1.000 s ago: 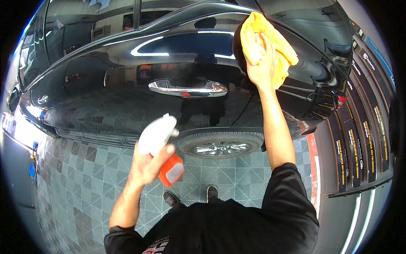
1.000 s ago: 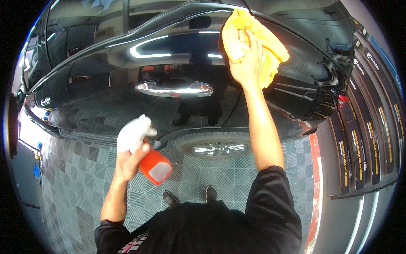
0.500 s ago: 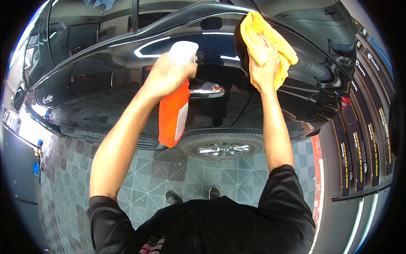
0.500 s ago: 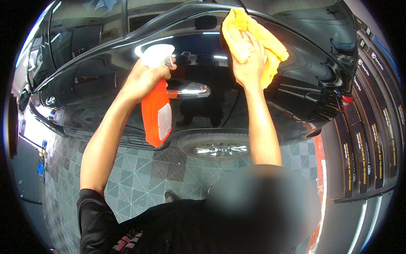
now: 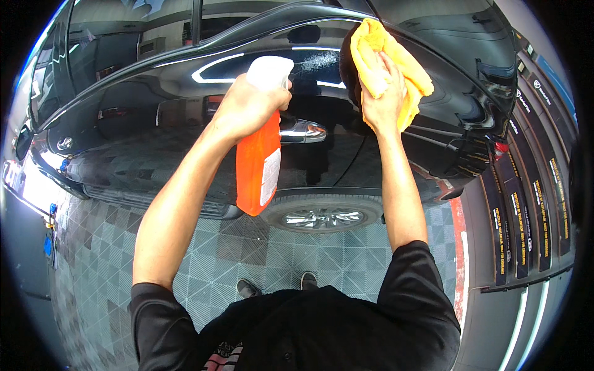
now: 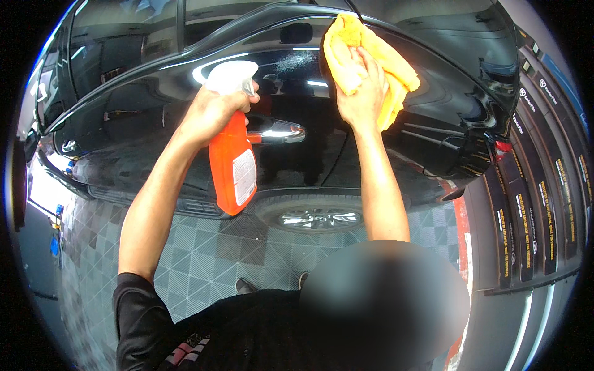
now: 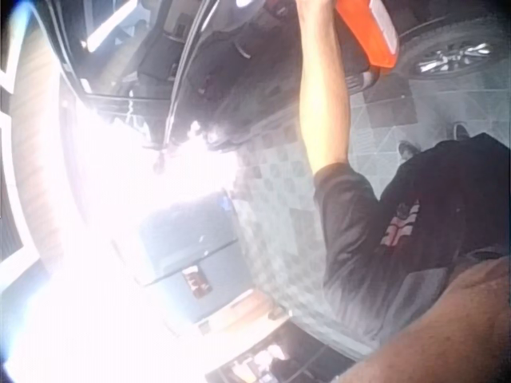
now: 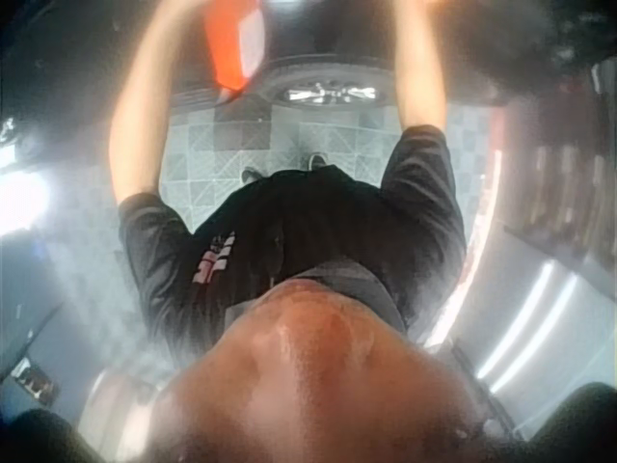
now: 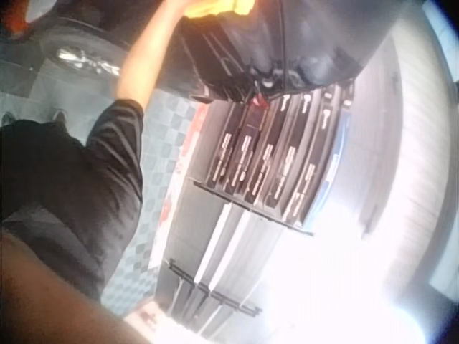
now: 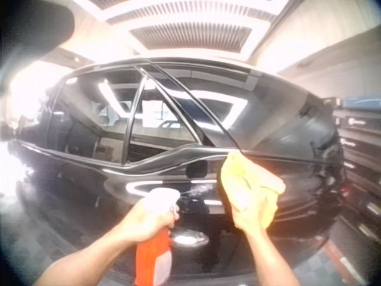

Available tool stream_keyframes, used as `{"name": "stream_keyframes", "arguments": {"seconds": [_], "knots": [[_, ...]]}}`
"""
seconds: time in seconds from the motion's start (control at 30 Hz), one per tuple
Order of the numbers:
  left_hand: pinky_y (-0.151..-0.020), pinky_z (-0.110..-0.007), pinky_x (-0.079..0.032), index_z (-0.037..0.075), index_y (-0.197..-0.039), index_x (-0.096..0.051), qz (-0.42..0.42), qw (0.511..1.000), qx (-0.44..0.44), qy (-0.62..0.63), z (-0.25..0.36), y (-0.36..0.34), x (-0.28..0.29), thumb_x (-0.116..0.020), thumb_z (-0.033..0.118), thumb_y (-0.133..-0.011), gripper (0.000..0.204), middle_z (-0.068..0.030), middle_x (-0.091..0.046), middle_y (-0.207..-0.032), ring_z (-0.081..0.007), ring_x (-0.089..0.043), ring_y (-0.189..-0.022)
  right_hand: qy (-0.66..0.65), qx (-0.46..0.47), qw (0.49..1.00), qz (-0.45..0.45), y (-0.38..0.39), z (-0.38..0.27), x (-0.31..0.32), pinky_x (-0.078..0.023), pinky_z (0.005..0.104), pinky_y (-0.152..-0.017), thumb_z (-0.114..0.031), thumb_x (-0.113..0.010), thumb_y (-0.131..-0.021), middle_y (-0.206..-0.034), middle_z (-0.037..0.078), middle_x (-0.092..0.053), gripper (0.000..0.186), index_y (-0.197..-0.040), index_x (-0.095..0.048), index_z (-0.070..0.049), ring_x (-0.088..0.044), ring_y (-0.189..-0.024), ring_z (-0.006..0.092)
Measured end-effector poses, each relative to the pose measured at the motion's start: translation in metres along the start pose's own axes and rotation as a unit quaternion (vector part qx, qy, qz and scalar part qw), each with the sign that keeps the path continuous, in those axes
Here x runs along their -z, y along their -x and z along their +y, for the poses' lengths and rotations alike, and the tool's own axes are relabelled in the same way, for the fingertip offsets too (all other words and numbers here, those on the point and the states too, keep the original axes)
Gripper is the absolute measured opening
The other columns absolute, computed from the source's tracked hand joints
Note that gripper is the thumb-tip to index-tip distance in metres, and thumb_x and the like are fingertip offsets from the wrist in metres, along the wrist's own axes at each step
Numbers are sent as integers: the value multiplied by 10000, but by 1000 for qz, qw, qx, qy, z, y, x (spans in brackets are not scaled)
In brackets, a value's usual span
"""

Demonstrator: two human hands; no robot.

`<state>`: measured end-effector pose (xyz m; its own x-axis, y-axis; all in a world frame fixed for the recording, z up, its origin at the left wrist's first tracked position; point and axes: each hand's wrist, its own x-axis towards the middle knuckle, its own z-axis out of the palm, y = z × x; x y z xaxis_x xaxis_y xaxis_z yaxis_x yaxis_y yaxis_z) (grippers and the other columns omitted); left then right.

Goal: The person wipes the exterior of a black car using a yellow microfiber cloth and a spray bottle. They systematically clean the rear bumper, side panels, door handles, and rear quarter panel in a garage setting.

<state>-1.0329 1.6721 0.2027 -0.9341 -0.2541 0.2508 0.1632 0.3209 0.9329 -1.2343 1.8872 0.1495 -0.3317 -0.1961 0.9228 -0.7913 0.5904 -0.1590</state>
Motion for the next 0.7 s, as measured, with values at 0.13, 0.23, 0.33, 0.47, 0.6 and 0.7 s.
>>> {"name": "stream_keyframes", "arguments": {"seconds": [0.13, 0.23, 0.33, 0.47, 0.6, 0.7], "knots": [[-696, -334, -544, -18, -1168, -632, -30, 999, -35, 5, -4, 10, 12, -605, 92, -743, 440, -86, -692, -1023, -182, -638, -737, 9, 1, 1000, -1, 1, -3, -1, -332, 462, -1162, -265, -635, -952, -1408, 165, -563, 469, -1368, -600, -51, -470, -1371, 343], [-697, -322, -560, -34, -1228, -602, -56, 994, -78, 52, -13, 45, 26, -590, 69, -744, 495, -103, -692, -1058, -183, -661, -767, 104, 41, 994, 4, 10, 11, 4, -315, 461, -1175, -267, -640, -949, -1443, 170, -532, 515, -1402, -556, -38, -453, -1383, 361], [-676, -321, -569, -9, -1209, -610, -34, 997, -74, 9, -19, 92, 48, -609, 111, -720, 503, -122, -694, -1078, -180, -658, -683, -106, -92, 986, 87, 28, -41, -7, -291, 435, -1199, -192, -629, -942, -1541, 150, -436, 676, -1541, -342, -63, -424, -1406, 370], [-656, -308, -570, 16, -1218, -613, -45, 995, 1, 91, -45, 114, 58, -609, 123, -679, 550, -127, -700, -1104, -163, -658, -670, 69, 36, 994, -78, 29, -122, -60, -204, 606, -1168, -356, -577, -912, -1586, 137, -383, 622, -1502, -467, -188, -321, -1458, 382], [-660, -303, -569, 20, -1320, -570, -61, 993, -19, 99, -69, 137, 77, -620, 133, -676, 655, -137, -700, -1136, -150, -657, -684, 103, -8, 992, -78, 17, -68, -43, -178, 703, -1144, -411, -583, -924, -1569, 143, -411, 549, -1451, -545, -261, -304, -1463, 423], [-691, -290, -550, -4, -1339, -564, -76, 982, 45, 168, -93, 157, 101, -629, -25, -717, 626, -132, -692, -1184, -112, -645, -738, 345, -23, 938, 3, 8, -27, 0, -232, 574, -1186, -389, -583, -933, -1412, 157, -577, 495, -1345, -635, -118, -433, -1400, 364]]}}
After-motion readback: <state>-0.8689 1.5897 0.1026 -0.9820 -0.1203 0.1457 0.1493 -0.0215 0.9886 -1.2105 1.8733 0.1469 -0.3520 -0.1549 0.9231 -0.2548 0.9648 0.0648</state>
